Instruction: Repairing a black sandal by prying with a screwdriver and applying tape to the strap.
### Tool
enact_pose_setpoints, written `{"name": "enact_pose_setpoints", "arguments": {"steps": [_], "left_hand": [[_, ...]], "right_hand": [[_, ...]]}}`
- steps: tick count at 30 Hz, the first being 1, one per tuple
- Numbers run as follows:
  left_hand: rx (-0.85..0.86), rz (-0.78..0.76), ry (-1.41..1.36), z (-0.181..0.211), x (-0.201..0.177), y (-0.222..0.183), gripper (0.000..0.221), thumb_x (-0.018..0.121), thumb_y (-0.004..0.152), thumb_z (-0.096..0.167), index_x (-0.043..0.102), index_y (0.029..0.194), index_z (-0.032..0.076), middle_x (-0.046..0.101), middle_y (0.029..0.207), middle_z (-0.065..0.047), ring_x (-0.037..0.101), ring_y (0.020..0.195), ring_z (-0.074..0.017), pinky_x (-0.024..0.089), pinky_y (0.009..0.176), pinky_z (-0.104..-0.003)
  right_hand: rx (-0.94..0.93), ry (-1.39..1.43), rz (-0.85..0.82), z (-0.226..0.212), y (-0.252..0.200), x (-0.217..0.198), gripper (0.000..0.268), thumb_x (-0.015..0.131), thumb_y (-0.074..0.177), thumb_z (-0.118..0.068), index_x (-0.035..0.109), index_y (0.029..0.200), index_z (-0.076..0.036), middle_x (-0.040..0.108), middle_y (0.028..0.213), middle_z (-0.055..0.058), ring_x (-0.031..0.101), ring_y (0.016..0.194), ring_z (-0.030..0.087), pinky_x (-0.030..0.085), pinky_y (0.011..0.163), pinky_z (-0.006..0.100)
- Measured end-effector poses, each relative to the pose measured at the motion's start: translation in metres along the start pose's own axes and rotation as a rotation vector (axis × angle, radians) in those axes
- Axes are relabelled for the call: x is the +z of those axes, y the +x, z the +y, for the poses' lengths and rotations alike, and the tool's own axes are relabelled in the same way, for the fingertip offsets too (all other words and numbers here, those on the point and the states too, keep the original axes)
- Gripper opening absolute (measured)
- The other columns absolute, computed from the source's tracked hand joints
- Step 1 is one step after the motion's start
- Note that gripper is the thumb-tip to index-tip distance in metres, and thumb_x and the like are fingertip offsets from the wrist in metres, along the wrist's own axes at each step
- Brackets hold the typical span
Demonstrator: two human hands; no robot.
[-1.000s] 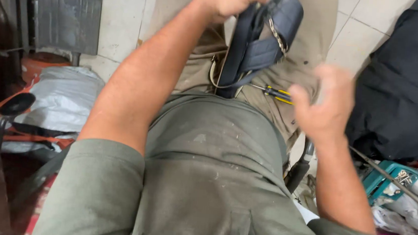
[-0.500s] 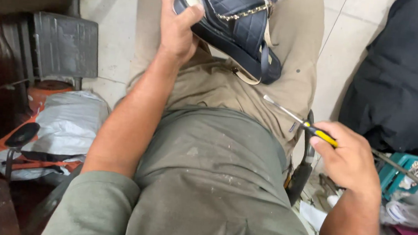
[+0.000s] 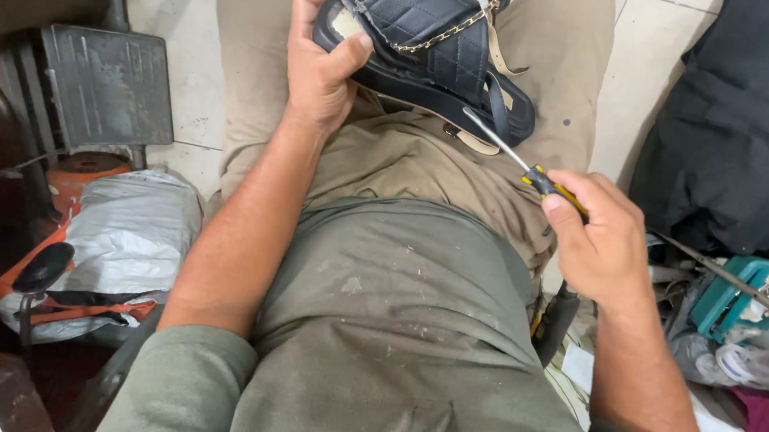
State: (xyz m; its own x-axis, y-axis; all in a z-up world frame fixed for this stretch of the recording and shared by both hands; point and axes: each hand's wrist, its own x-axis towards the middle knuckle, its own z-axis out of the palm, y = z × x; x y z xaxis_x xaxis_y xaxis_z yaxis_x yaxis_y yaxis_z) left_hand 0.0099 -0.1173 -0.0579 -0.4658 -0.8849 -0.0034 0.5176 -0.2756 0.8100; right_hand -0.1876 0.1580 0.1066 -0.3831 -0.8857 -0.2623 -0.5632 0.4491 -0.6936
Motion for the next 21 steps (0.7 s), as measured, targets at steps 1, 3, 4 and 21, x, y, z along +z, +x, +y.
{"name": "enact_pose_setpoints", "arguments": {"steps": [1, 3, 4, 21], "left_hand": [[-0.008, 0.000, -0.006, 0.002, 0.004, -0.001, 0.057, 0.084, 0.087, 0.003, 0.054, 0.134, 0.011, 0.065, 0.129, -0.017, 0.063, 0.113, -0.0224, 0.050, 0.101, -0.033], [0.026, -0.041, -0.036, 0.005, 0.013, -0.001, 0.051, 0.081, 0.088, 0.005, 0.054, 0.131, 0.011, 0.063, 0.131, -0.014, 0.061, 0.116, -0.0226, 0.048, 0.104, -0.035], [0.021, -0.044, -0.042, 0.006, 0.015, 0.000, 0.051, 0.081, 0.088, 0.005, 0.054, 0.131, 0.011, 0.063, 0.131, -0.014, 0.061, 0.116, -0.0226, 0.048, 0.104, -0.035], [0.061, -0.009, -0.035, -0.004, 0.009, 0.015, 0.052, 0.080, 0.088, 0.004, 0.050, 0.129, 0.012, 0.064, 0.130, -0.017, 0.061, 0.116, -0.0242, 0.047, 0.105, -0.037]], "right_hand": [[0.009, -0.004, -0.001, 0.000, -0.001, -0.004, 0.026, 0.063, 0.102, -0.006, 0.070, 0.124, 0.006, 0.069, 0.102, 0.016, 0.065, 0.091, 0.027, 0.049, 0.086, 0.036], [0.046, -0.106, 0.002, 0.000, -0.003, -0.013, 0.026, 0.060, 0.107, -0.010, 0.071, 0.126, 0.004, 0.074, 0.117, 0.018, 0.071, 0.108, 0.030, 0.052, 0.096, 0.038], [0.053, -0.110, 0.004, -0.001, -0.002, -0.016, 0.026, 0.060, 0.107, -0.010, 0.071, 0.126, 0.004, 0.074, 0.117, 0.018, 0.071, 0.108, 0.030, 0.052, 0.096, 0.038], [-0.216, -1.089, -0.160, -0.040, 0.048, -0.004, 0.055, 0.064, 0.093, -0.033, 0.067, 0.148, -0.032, 0.062, 0.083, -0.001, 0.060, 0.041, 0.026, 0.051, 0.036, 0.044]]}}
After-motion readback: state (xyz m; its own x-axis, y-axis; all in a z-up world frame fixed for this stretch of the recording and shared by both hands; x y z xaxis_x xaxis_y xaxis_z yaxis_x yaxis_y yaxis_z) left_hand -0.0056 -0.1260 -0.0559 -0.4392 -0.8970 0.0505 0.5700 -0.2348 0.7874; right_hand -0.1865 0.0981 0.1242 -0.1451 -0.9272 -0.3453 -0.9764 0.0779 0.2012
